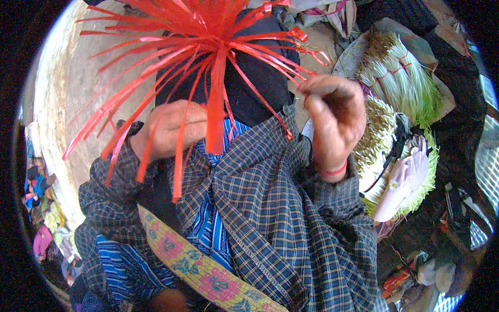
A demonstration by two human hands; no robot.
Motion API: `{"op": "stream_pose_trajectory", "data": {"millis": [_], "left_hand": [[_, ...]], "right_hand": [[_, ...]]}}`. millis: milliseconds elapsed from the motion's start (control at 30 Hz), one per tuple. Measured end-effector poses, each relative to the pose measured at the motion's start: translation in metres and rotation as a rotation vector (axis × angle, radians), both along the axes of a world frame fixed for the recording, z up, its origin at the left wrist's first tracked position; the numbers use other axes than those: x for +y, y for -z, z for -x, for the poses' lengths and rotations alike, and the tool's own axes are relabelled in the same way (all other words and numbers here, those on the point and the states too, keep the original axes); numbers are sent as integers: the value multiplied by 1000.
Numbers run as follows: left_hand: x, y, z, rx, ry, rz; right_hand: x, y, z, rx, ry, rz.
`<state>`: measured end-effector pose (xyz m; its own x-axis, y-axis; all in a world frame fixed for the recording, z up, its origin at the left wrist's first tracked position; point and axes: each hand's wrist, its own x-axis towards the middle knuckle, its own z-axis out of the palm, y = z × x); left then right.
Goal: The person sits on the ground and weaves red plastic strips into a decorative starburst shape. They repeatedly fold and tuck the strips to form loops and secure the center.
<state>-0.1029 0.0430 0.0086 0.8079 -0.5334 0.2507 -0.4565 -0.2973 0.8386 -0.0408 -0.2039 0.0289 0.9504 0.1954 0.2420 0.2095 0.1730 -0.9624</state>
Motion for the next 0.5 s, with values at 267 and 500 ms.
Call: {"op": "stream_pose_trajectory", "data": {"millis": [267,500], "left_hand": [[-24,-11,0,-342,36,-291],[-35,-3,-6,-316,-110,-61]], "right_hand": [[19,-20,30,-386,-734,474],[-2,-21,28,-191,-798,351]]}}
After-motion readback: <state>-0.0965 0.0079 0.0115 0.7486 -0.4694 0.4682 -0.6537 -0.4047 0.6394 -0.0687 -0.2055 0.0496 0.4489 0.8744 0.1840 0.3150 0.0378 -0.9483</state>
